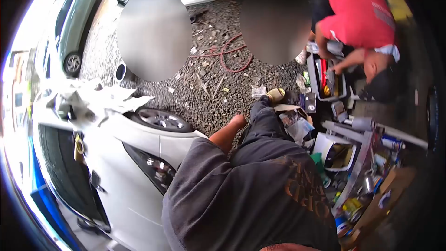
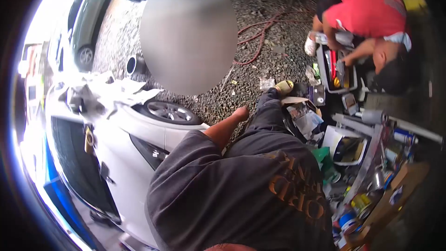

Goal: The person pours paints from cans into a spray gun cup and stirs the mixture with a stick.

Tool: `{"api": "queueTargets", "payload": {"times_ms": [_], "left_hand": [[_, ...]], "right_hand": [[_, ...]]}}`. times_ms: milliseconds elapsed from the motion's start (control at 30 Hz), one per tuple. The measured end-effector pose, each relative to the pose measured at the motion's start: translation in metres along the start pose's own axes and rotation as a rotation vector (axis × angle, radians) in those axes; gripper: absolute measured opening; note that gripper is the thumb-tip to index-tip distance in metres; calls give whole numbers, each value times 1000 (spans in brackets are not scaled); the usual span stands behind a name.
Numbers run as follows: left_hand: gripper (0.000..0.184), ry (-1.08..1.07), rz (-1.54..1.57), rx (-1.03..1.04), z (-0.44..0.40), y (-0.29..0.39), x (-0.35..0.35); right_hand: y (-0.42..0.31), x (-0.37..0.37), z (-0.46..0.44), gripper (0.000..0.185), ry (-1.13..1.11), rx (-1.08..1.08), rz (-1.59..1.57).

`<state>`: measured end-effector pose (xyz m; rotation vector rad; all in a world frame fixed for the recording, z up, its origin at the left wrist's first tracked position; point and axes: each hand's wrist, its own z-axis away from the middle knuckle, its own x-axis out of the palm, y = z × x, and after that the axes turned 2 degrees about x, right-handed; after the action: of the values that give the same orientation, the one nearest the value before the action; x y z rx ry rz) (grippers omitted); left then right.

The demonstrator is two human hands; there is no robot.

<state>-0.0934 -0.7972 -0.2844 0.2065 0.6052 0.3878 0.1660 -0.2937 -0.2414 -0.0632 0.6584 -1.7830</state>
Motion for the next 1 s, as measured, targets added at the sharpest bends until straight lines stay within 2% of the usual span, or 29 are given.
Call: {"api": "queueTargets", "payload": {"times_ms": [100, 200, 267, 300, 333, 400, 467, 500, 533, 567, 600, 633, 700, 733, 767, 800, 867, 933, 967, 1000], "left_hand": [[35, -77, -32, -82, 25, -30, 13], [39, -21, 48, -188, 32, -49, 48], [43, -133, 11, -83, 41, -36, 49], [46, -191, -15, -30, 43, -31, 48], [47, -187, 94, -56, 32, -30, 55], [50, -182, 296, -107, 1, -30, 70], [47, -159, -34, 48, 2, -19, 51], [46, -146, -199, 132, 1, -9, 35], [45, -137, -366, 225, -1, 1, 22], [44, -184, -237, 121, -10, 6, 8], [44, -243, -141, 38, -44, 0, 9], [41, -377, -522, 331, -87, -9, 8], [35, -284, -942, 774, -101, 12, -23], [35, -278, -849, 817, -107, 22, -38], [36, -208, -620, 665, -65, 60, -66], [37, -116, -413, 513, -79, 63, -62], [33, -205, -752, 815, -138, 66, -58], [31, -431, -431, 501, -125, 116, -57], [30, -525, -280, 319, -115, 139, -64], [29, -530, -359, 464, -122, 155, -62]], "right_hand": [[-81, 0, -32, 15, -64, -107, 189], [-178, -10, -80, 14, -35, -241, 238], [-214, -27, -118, 35, -16, -304, 235], [-234, -16, -97, 36, 19, -356, 181], [-250, -1, -68, 37, 56, -403, 124], [-255, 19, -41, 38, -7, -450, 102], [-229, 36, -29, 36, 9, -451, 201], [-195, 39, -37, 32, -47, -557, 230], [-150, 41, -62, 33, -96, -473, 128], [-122, 44, -43, 30, -135, -359, 85], [-67, 41, -50, 31, -75, -568, 268], [-12, 37, -61, 32, 29, -771, 447], [60, 26, 1, 33, 90, -640, 316], [86, 29, 27, 32, 139, -501, 372], [127, 29, 42, 31, 177, -359, 430], [185, 34, 25, 28, 208, -135, 610], [198, 35, 79, 14, 138, 284, -88], [202, 41, 120, 14, 233, 314, -413], [226, 57, 123, 13, 228, 312, -476], [269, 76, 114, 12, 176, 187, -494]]}}
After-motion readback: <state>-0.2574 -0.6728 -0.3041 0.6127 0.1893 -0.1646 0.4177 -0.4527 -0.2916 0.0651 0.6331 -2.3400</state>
